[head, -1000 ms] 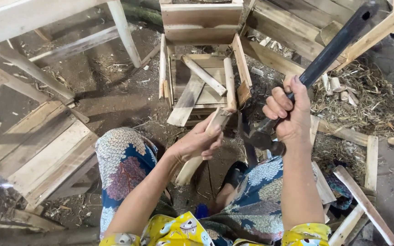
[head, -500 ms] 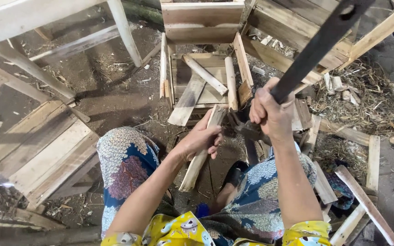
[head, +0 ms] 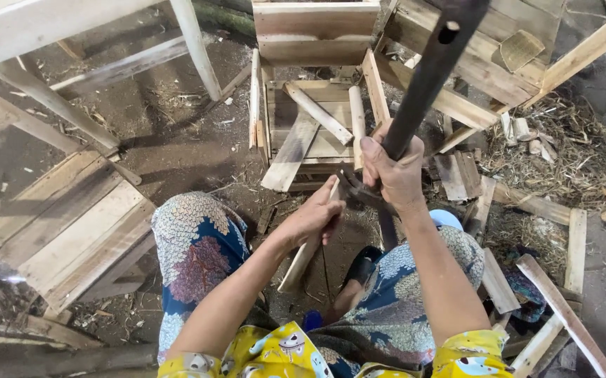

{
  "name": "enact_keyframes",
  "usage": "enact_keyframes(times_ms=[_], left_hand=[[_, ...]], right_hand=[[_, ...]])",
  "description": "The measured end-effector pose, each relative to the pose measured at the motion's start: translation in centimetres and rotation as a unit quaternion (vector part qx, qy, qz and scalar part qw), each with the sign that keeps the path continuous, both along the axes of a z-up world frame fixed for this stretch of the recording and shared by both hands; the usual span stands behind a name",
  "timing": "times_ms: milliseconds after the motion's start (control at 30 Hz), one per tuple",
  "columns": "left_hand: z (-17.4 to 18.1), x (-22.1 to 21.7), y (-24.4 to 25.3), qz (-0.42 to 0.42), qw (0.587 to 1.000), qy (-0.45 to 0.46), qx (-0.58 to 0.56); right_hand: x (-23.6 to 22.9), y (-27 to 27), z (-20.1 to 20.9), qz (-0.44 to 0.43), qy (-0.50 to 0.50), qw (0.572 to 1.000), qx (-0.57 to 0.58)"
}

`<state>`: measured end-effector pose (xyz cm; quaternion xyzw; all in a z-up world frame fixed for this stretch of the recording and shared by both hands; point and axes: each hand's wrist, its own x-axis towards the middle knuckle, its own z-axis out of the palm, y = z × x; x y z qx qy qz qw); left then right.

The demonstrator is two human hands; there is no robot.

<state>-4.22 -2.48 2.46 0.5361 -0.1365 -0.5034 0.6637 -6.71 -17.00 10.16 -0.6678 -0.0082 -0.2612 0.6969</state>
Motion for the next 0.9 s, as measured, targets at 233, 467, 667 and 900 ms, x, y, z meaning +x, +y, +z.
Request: enact_keyframes(times_ms=[233, 467, 667, 900], left_hand=[[-2.2, -0.5, -1.6, 0.118, 0.955, 0.244, -0.12], [3.8, -1.1, -0.4, 0.149, 0.978, 0.114, -0.097], [2.3, -0.2, -0.3, 0.164, 0.982, -0.076, -0.05], [4.2, -0.3, 0.0, 0.178, 0.945, -0.26, 0.086]], right_hand=[[0.7, 0.2, -1.6, -0.093, -0.122, 0.985, 0.081], [0.3, -1.4, -1.2, -0.139, -0.075, 0.973, 0.166], [0.4, -2.3, -1.7, -0.127, 0.009, 0.984, 0.127], [0.7, 1.0, -3.7, -0.055, 0.099, 0.993, 0.023]])
